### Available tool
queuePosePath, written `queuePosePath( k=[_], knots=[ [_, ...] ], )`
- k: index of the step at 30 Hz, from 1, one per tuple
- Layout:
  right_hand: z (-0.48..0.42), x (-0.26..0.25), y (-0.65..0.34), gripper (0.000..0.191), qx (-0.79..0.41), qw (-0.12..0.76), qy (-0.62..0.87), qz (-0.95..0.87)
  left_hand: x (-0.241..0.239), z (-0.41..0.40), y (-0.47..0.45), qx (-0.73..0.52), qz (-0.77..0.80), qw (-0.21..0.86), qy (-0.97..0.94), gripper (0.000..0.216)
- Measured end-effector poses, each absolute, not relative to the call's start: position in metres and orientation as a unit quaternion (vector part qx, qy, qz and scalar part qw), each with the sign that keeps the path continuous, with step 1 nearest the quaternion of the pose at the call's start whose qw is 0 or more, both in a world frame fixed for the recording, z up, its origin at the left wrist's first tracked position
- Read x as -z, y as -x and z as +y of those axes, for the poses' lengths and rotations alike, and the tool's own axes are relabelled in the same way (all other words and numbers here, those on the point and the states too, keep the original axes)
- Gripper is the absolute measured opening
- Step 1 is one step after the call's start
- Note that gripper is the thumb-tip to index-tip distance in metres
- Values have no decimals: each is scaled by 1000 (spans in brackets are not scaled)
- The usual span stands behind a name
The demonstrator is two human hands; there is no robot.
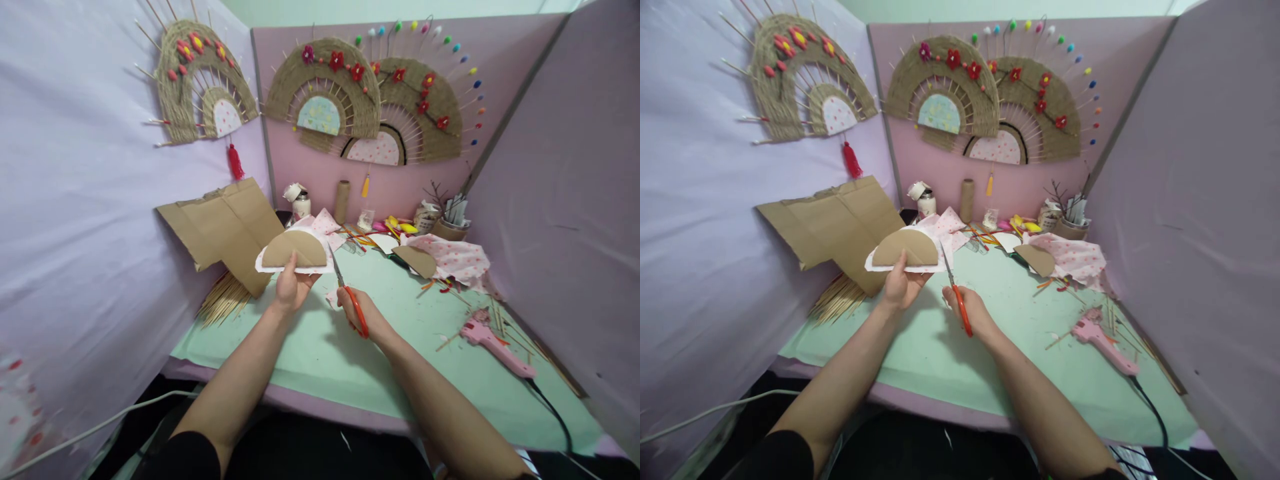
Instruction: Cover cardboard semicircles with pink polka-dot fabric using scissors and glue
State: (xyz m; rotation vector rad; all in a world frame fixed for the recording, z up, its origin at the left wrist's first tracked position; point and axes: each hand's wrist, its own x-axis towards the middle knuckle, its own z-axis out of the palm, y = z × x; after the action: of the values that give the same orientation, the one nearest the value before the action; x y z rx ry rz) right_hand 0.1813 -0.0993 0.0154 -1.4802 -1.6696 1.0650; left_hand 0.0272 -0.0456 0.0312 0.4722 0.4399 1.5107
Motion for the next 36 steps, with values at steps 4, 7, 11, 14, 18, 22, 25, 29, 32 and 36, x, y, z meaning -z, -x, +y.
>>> queuePosePath(
  k=[4,7,11,14,18,22,25,29,32,36],
  knots=[
    [-100,-17,-182,48,-399,337,560,-643,-30,-46,-28,-667,206,684,-212,25],
    [-101,-20,-182,48,-396,337,567,-639,-29,-46,-29,-660,207,686,-225,26],
    [-101,-22,-181,47,-393,333,574,-637,-28,-47,-30,-655,201,686,-242,27],
    [-101,-22,-181,47,-383,330,579,-640,-28,-47,-30,-656,199,685,-248,26],
    [-101,-21,-181,48,-376,333,576,-645,-28,-48,-31,-654,202,684,-254,29],
    [-100,-21,-182,50,-373,345,578,-639,-28,-47,-31,-654,201,683,-255,30],
    [-100,-22,-181,50,-368,350,582,-635,-27,-47,-30,-656,200,681,-255,28],
    [-101,-22,-181,50,-370,360,585,-626,-27,-46,-30,-656,201,682,-256,29],
    [-101,-22,-181,48,-378,367,586,-616,-27,-46,-30,-656,206,681,-253,30],
    [-99,-20,-181,46,-391,372,588,-602,-28,-46,-30,-657,206,681,-248,29]
  ],
)
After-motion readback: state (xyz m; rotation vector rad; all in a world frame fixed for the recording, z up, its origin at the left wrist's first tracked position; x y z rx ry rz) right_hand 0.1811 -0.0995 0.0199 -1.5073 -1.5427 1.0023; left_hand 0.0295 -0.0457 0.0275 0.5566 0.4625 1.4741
